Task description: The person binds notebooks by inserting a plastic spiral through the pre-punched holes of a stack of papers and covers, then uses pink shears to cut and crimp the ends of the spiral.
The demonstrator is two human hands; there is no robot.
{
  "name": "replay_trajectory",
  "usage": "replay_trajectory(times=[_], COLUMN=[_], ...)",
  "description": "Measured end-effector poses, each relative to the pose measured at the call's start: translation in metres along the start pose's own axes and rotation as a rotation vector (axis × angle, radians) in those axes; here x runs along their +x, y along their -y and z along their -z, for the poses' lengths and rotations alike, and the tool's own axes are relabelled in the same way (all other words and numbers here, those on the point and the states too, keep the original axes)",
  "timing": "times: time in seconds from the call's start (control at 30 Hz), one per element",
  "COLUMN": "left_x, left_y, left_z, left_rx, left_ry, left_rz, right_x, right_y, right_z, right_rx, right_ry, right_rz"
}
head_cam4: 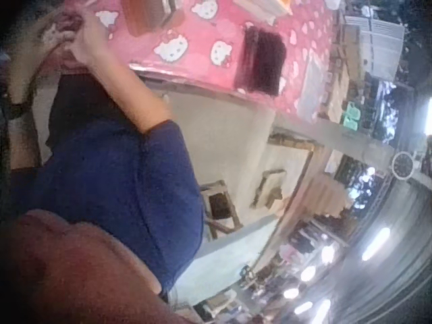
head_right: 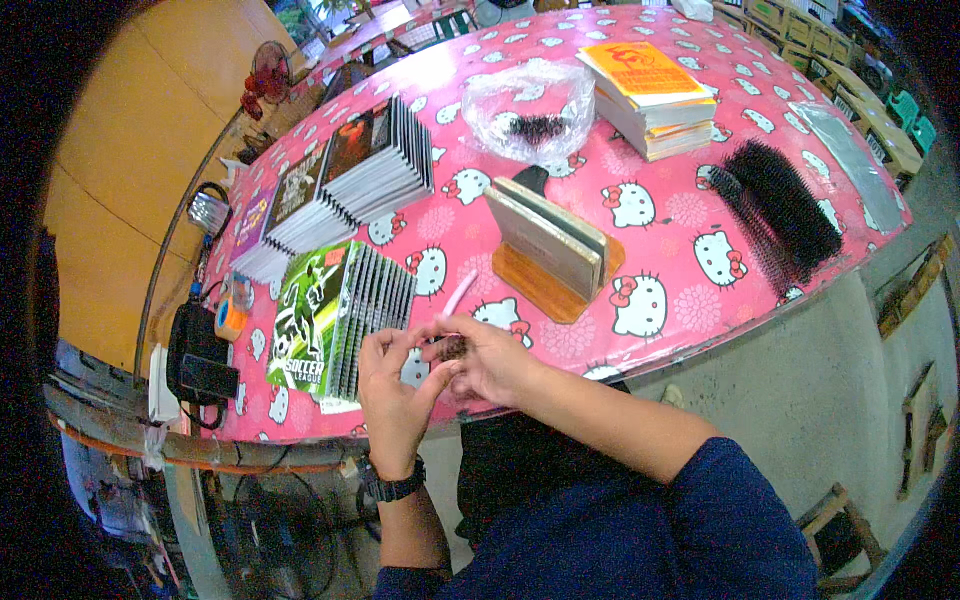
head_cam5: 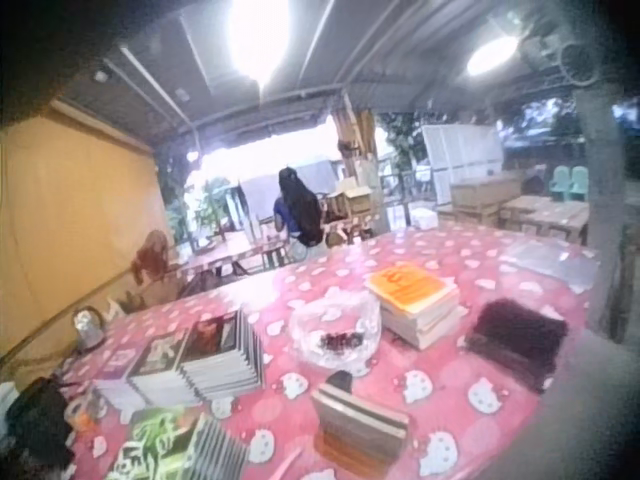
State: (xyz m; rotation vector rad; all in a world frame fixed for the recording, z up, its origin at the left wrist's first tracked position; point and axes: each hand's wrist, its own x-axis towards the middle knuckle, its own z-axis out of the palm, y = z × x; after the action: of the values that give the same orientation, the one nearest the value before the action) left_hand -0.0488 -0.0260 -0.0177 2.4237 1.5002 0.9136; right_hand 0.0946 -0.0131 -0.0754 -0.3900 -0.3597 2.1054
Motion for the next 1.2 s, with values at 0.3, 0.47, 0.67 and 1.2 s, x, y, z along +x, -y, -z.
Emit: replay_trajectory(times=[0.3,0.47,0.67,1.2], left_x=[-0.041,-0.078,-0.037,-0.015], left_y=[0.06,0.136,0.175,0.221], left_z=[0.023,0.01,-0.004,0.026], left_rx=[-0.566,-1.14,-1.113,-1.465], left_ry=[-0.794,-0.926,-1.093,-0.791], left_rz=[0.349,0.686,0.682,0.532], right_x=[0.0,0.082,0.162,0.058], right_y=[0.19,0.099,0.04,0.039], right_z=[-0.074,-0.059,0.01,-0.003], right_rx=[-1.344,-1.626,-1.844,-2.047], right_ry=[-0.5,-0.3,-0.173,0.054], right_rz=[1.962,1.276,0.392,0.481])
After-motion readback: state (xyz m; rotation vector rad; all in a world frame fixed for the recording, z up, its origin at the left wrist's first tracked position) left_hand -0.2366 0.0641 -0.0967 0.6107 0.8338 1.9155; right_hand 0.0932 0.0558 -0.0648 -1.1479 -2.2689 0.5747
